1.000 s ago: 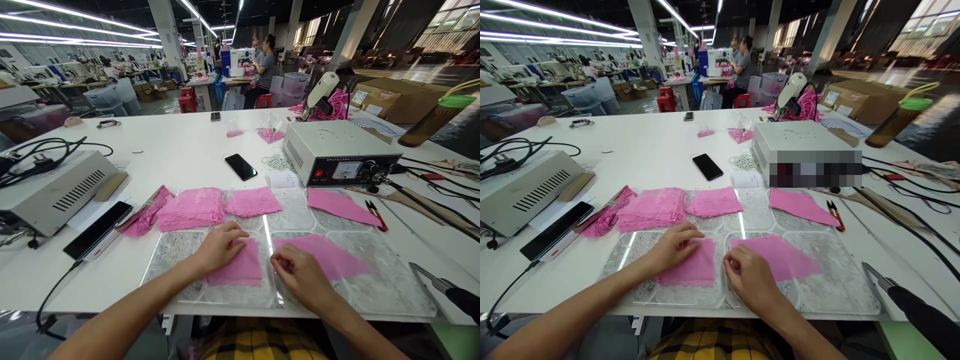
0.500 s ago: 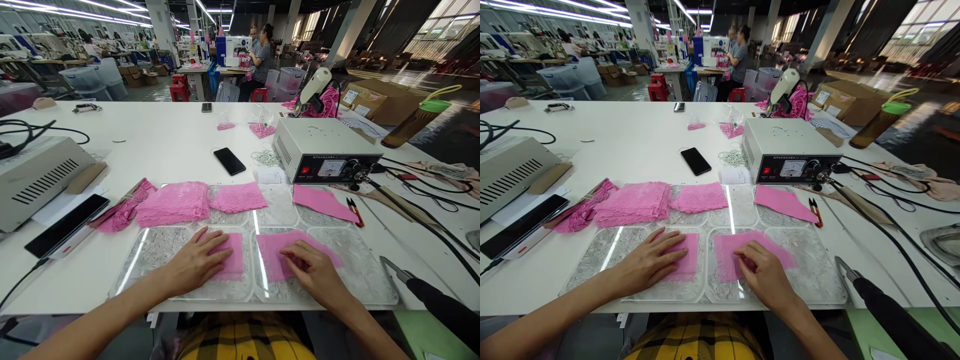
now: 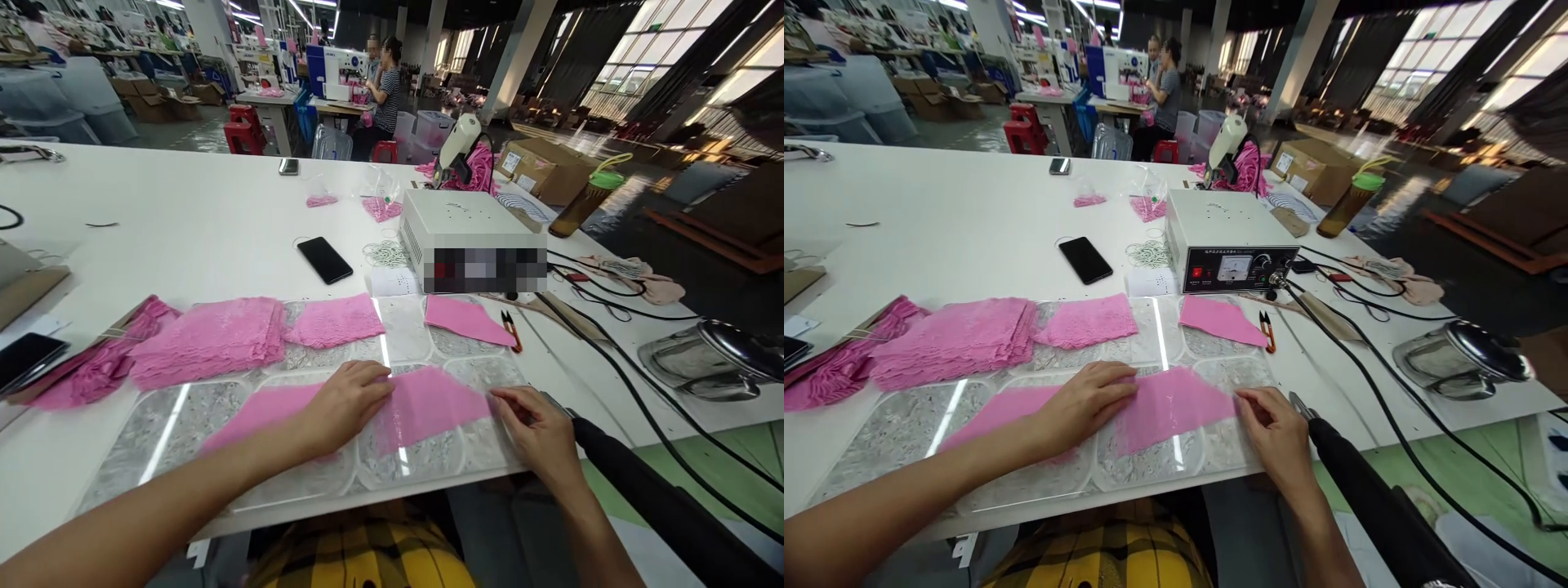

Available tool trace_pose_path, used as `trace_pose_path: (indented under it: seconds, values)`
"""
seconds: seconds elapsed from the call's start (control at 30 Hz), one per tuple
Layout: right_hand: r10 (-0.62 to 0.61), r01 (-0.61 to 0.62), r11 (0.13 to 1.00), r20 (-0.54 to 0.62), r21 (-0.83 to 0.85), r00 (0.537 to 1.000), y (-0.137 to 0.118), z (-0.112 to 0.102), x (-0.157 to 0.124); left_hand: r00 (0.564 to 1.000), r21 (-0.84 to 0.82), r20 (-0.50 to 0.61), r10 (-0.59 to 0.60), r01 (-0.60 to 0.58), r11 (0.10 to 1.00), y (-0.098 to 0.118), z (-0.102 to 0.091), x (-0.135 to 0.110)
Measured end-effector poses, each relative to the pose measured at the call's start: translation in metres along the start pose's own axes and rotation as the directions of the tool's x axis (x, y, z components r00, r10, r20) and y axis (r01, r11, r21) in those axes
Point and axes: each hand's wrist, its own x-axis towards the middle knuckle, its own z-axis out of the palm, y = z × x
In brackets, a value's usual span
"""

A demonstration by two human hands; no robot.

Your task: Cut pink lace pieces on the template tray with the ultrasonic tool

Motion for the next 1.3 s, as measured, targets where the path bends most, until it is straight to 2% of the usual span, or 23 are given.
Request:
trace_pose_path:
  seconds: [0.23,0.33,0.43,0.5,0.6,0.7,0.8,0.9,1.3]
  values:
    - [0.029,-0.027,0.999,0.065,-0.026,0.997,0.006,0.005,-0.003,0.996,-0.095,0.030,-0.083,0.086,0.992,-0.006,0.008,0.003]
    - [0.020,-0.014,0.998,0.086,-0.064,0.996,0.010,0.005,-0.003,0.996,-0.127,0.024,-0.082,0.084,0.988,-0.006,0.008,0.003]
    - [-0.033,0.037,0.997,0.062,-0.067,0.998,0.005,0.002,-0.003,0.997,-0.145,0.037,-0.069,0.073,0.987,-0.004,0.005,0.004]
    - [-0.121,0.122,0.992,0.050,-0.025,0.991,-0.006,0.002,-0.004,0.996,-0.146,0.059,-0.071,0.079,0.986,-0.005,0.003,0.003]
    - [-0.315,0.304,0.945,0.089,0.122,0.945,-0.032,0.010,-0.006,0.994,-0.148,0.086,-0.073,0.085,0.985,-0.007,0.001,0.002]
    - [-0.441,0.399,0.890,0.195,0.222,0.876,-0.059,0.026,-0.011,0.993,-0.154,0.097,-0.070,0.084,0.985,-0.009,0.000,0.000]
    - [-0.492,0.441,0.869,0.285,0.226,0.823,-0.074,0.040,-0.016,0.994,-0.161,0.095,-0.062,0.077,0.984,-0.009,0.000,-0.002]
    - [-0.502,0.451,0.864,0.327,0.222,0.800,-0.079,0.048,-0.017,0.994,-0.166,0.095,-0.054,0.070,0.984,-0.009,0.000,-0.003]
    - [-0.493,0.426,0.865,0.287,0.265,0.822,-0.079,0.048,-0.019,0.995,-0.153,0.089,-0.041,0.054,0.987,-0.011,0.000,-0.006]
